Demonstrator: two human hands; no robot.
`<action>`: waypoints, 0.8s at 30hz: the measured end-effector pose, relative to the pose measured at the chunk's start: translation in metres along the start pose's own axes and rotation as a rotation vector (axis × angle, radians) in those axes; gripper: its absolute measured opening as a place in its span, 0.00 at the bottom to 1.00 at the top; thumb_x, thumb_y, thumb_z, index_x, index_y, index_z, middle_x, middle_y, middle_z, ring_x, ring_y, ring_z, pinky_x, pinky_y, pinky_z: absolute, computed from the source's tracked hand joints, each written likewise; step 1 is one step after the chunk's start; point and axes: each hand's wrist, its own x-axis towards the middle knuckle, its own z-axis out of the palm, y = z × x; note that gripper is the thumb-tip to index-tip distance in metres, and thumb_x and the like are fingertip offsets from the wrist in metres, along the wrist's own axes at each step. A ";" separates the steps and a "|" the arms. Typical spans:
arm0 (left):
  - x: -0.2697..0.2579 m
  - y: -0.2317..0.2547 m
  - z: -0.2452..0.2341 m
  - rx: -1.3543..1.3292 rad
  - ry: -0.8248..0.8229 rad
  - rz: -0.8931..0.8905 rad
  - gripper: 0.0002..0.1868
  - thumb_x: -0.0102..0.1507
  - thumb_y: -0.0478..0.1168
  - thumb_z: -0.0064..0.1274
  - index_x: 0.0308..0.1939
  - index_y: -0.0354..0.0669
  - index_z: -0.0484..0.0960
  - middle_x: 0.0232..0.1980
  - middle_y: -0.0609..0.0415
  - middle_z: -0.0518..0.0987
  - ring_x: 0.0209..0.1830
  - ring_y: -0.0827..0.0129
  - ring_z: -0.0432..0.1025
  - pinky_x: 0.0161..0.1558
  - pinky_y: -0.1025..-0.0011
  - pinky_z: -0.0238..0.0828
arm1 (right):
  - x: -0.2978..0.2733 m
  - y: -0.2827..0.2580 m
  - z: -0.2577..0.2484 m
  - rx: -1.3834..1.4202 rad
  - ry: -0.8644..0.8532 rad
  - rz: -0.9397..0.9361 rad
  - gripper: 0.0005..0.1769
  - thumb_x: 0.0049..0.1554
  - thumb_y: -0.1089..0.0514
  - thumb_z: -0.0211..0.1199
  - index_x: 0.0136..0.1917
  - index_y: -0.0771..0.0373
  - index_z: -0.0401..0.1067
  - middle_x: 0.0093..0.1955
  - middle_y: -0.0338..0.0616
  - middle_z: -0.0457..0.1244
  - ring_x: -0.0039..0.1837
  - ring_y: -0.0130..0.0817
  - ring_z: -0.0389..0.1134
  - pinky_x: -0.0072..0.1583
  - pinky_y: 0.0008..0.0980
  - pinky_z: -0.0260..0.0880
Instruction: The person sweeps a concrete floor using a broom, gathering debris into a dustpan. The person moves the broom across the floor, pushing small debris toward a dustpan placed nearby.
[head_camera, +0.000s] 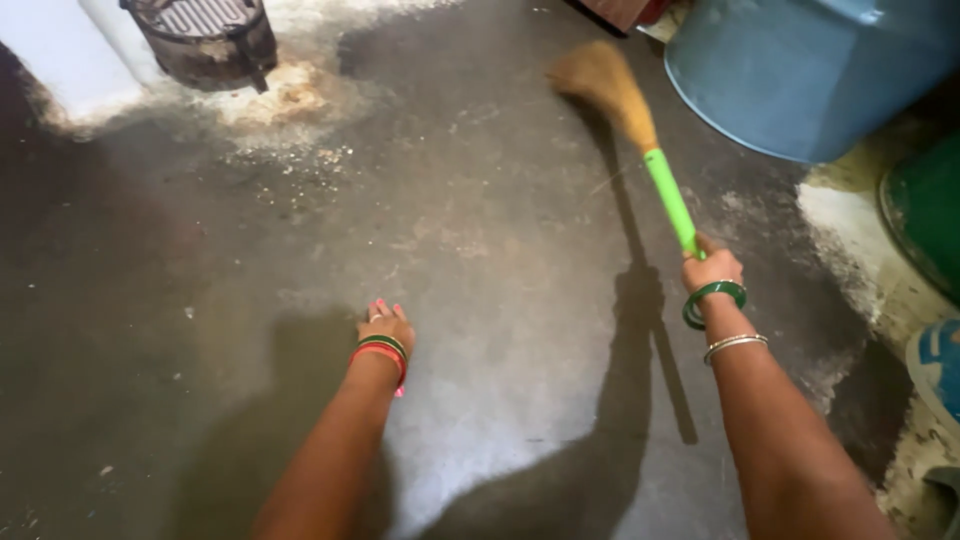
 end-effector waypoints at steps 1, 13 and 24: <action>-0.003 0.002 -0.006 0.019 -0.072 0.014 0.55 0.61 0.41 0.64 0.81 0.33 0.43 0.83 0.28 0.42 0.83 0.36 0.41 0.70 0.44 0.59 | 0.009 -0.003 0.001 0.017 0.022 0.025 0.26 0.58 0.50 0.64 0.70 0.41 0.72 0.65 0.52 0.66 0.66 0.54 0.68 0.66 0.49 0.66; 0.004 0.007 0.003 -0.083 -0.068 0.032 0.37 0.71 0.38 0.43 0.80 0.31 0.43 0.82 0.25 0.39 0.82 0.32 0.38 0.69 0.39 0.59 | 0.103 -0.080 0.039 -0.040 -0.099 0.199 0.24 0.56 0.56 0.68 0.63 0.68 0.73 0.63 0.63 0.66 0.64 0.56 0.70 0.61 0.50 0.71; 0.014 0.006 0.014 -0.101 -0.041 0.028 0.34 0.71 0.34 0.36 0.79 0.29 0.44 0.81 0.24 0.39 0.82 0.30 0.37 0.66 0.36 0.59 | 0.136 -0.137 0.106 -0.209 -0.180 -0.190 0.24 0.59 0.51 0.63 0.66 0.61 0.75 0.66 0.61 0.66 0.67 0.59 0.67 0.66 0.50 0.68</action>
